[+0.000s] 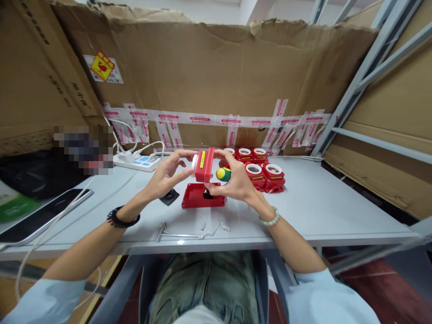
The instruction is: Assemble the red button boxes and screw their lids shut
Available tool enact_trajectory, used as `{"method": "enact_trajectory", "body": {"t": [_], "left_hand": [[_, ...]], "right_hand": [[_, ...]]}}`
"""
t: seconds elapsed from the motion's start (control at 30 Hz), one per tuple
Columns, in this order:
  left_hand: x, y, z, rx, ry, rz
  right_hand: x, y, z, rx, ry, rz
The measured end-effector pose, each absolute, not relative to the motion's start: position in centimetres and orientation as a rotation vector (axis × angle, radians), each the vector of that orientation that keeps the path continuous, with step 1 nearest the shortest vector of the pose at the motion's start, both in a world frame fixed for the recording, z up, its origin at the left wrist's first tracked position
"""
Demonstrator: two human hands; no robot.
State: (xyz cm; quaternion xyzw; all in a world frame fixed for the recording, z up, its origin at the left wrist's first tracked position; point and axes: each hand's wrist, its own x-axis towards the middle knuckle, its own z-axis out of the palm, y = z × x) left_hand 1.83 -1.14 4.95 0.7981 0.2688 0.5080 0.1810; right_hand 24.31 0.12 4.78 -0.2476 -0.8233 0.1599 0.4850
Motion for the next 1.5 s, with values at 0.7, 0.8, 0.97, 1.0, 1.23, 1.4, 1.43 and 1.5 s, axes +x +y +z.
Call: {"method": "enact_trajectory", "body": {"t": [0.7,0.8,0.97,1.0,1.23,1.4,1.43,1.5], "left_hand": [[1.84,-1.01,4.63,2.369,0.782,1.472],[1.77,-0.98,4.59,2.388,0.707,1.465],[1.76,-0.95,4.55,2.343,0.824,1.435],[1.74,-0.96,4.59,2.383,0.788,1.438],[1.77,-1.01,4.65,2.291,0.846,1.446],[1.66,-0.96,4.67,2.385,0.7,1.439],[1.65,-0.97,4.69,2.368,0.692,1.443],[1.64,-0.97,4.71,2.29,0.766,1.443]], "right_hand": [[24.18,0.13,4.59,-0.628,-2.03,0.358],[24.19,0.16,4.54,-0.629,-2.031,0.362],[24.14,0.22,4.45,-0.614,-2.045,0.345],[24.14,0.25,4.44,-0.617,-2.044,0.341],[24.13,0.2,4.45,-0.617,-2.043,0.34],[24.12,0.05,4.56,-0.613,-2.036,0.333],[24.11,0.04,4.58,-0.62,-2.036,0.332],[24.13,0.06,4.61,-0.629,-2.037,0.326]]}}
